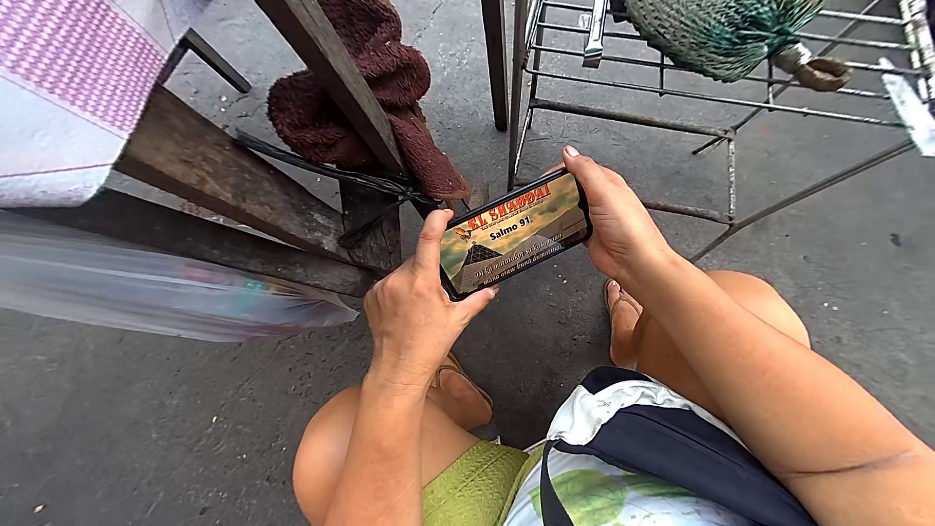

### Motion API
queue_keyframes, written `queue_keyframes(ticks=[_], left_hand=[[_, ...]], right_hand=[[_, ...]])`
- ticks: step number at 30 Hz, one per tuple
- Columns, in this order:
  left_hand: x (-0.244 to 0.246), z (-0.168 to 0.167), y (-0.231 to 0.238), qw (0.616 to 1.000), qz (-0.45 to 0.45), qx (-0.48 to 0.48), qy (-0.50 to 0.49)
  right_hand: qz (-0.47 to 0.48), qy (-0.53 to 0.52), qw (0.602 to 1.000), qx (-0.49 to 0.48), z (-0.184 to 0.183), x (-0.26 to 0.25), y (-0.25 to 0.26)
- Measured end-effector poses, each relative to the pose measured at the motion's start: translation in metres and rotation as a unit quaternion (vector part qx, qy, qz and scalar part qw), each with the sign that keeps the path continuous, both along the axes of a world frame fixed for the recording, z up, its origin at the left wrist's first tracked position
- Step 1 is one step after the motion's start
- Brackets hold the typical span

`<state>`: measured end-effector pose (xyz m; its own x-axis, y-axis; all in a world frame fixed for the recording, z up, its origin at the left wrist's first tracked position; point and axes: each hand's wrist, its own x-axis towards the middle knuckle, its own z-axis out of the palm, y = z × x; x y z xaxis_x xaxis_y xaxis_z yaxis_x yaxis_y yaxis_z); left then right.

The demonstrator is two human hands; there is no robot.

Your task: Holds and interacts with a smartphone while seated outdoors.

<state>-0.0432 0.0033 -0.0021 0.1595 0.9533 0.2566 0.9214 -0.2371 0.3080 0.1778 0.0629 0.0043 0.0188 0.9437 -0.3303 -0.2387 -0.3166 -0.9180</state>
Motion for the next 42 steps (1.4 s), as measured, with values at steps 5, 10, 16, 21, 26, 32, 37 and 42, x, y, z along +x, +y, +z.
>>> queue_keyframes(ticks=[5,10,16,21,26,32,37,42], left_hand=[[0.0,0.0,0.0,1.0,0.001,0.005,0.0],[-0.001,0.001,0.0,1.0,0.006,-0.01,-0.001],[0.0,0.005,0.001,0.999,0.04,-0.027,-0.017],[0.001,0.003,0.0,0.998,0.054,-0.025,-0.009],[0.003,0.003,0.001,0.997,0.072,-0.028,-0.022],[0.01,0.002,0.003,0.996,0.083,-0.027,-0.018],[0.011,0.001,0.004,0.996,0.084,-0.031,-0.011],[0.013,-0.001,0.003,0.995,0.091,-0.036,-0.036]], right_hand=[[-0.003,0.011,1.0,-0.005,0.0,0.0,0.0],[0.002,0.016,1.0,0.005,-0.002,-0.001,0.001],[0.001,0.025,1.0,0.006,-0.004,-0.001,0.002],[-0.007,0.03,1.0,0.002,-0.005,-0.001,0.003],[-0.015,0.035,0.999,0.002,-0.006,-0.001,0.002],[-0.024,0.024,0.999,0.01,-0.007,0.003,0.002],[-0.008,0.005,1.0,0.014,-0.002,0.007,-0.013],[-0.016,0.01,1.0,-0.002,-0.003,0.005,-0.008]])
